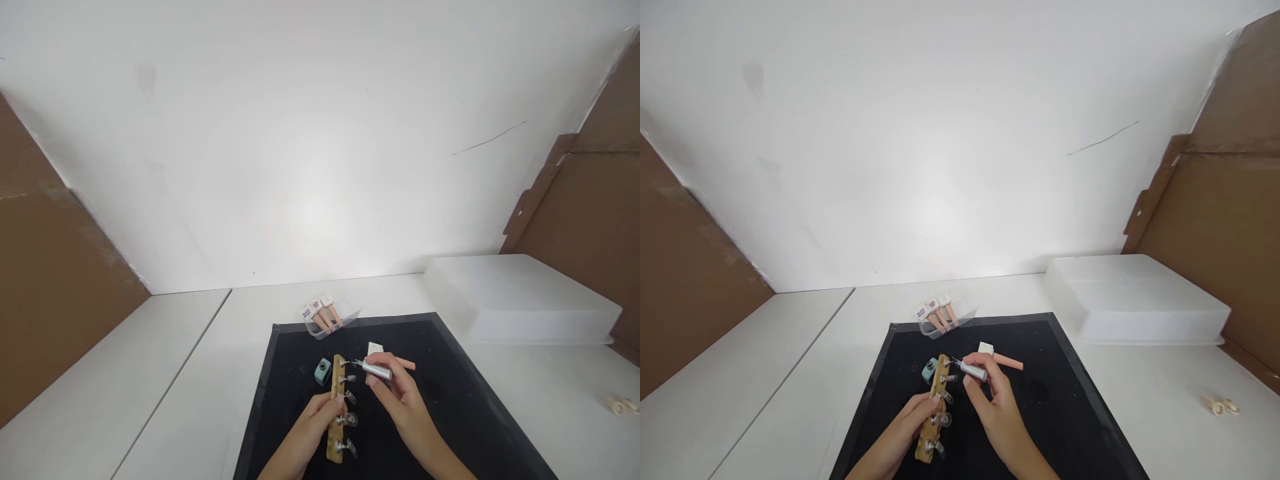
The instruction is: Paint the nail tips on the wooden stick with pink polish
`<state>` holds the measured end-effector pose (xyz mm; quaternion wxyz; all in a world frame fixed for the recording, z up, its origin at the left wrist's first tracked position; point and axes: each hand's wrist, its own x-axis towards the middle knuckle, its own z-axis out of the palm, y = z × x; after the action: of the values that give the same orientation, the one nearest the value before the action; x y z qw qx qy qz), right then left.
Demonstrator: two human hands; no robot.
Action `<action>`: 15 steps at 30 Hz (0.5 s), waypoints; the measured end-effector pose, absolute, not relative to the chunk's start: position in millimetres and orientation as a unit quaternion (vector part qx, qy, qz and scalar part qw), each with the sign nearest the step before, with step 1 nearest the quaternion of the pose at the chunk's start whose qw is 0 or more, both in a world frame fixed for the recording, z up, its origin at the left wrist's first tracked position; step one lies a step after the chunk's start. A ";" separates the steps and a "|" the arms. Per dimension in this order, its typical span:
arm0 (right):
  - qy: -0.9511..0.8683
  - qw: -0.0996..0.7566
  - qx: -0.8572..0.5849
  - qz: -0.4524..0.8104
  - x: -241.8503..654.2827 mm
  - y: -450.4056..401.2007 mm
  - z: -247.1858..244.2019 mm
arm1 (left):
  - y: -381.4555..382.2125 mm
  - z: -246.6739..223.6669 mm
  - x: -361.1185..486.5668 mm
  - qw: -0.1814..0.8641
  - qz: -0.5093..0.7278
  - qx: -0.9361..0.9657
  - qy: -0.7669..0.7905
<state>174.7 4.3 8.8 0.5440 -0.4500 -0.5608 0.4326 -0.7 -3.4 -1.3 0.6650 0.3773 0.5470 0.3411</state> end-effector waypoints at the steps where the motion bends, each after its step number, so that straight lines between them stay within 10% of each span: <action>1: -0.564 0.542 -0.453 0.427 174.5 4.7 7.7 | -3.5 -1.5 -1.0 0.666 0.339 0.380 0.546; 15: -0.570 0.535 -0.489 0.387 173.2 9.7 1.4 | -3.5 -2.8 -0.2 0.673 0.365 0.360 0.533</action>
<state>173.2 9.7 1.4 0.5348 -0.4888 -0.5703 0.3871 -0.2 -3.5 -2.8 0.6726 0.3601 0.5333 0.3655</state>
